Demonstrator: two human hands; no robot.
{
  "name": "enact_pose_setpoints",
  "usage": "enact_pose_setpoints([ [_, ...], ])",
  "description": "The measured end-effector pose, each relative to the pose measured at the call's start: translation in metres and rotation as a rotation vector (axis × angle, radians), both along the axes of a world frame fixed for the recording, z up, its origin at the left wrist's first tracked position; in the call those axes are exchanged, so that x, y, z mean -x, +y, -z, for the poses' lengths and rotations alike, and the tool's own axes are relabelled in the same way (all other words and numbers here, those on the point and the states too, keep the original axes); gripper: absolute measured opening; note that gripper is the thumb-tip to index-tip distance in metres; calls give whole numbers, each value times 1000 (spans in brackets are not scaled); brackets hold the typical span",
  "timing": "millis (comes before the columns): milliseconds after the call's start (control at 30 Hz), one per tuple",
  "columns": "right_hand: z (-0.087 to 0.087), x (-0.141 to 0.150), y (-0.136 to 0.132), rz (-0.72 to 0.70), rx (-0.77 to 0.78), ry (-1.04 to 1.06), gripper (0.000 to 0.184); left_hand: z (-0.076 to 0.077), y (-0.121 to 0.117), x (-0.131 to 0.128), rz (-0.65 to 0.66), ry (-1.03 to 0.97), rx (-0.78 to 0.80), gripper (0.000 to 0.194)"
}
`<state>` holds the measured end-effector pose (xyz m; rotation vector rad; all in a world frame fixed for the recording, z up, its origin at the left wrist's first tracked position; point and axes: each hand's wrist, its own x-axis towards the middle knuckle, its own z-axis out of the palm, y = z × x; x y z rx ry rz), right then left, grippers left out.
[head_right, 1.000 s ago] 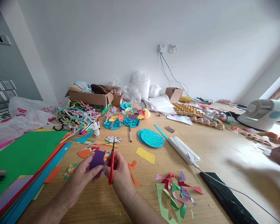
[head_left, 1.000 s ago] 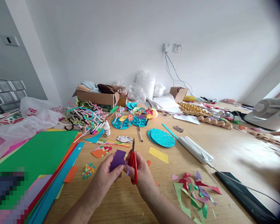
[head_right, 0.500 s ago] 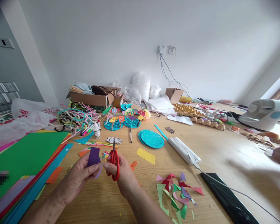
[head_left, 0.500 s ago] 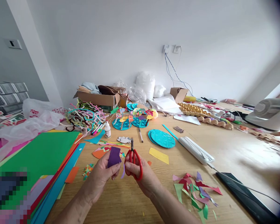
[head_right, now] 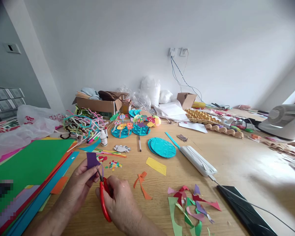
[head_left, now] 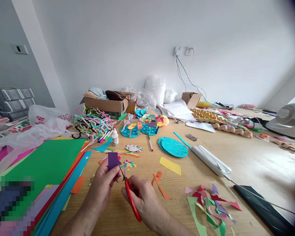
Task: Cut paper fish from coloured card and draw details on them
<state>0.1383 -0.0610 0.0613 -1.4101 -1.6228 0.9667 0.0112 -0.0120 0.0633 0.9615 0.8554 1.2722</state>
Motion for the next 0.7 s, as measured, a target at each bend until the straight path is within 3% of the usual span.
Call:
enact_pose_setpoints([
  [200, 5, -2, 8, 39, 24, -124, 27, -1, 0, 0, -108, -43, 65, 28],
  [700, 10, -3, 9, 6, 57, -25, 25, -1, -8, -5, -68, -138, 128, 25],
])
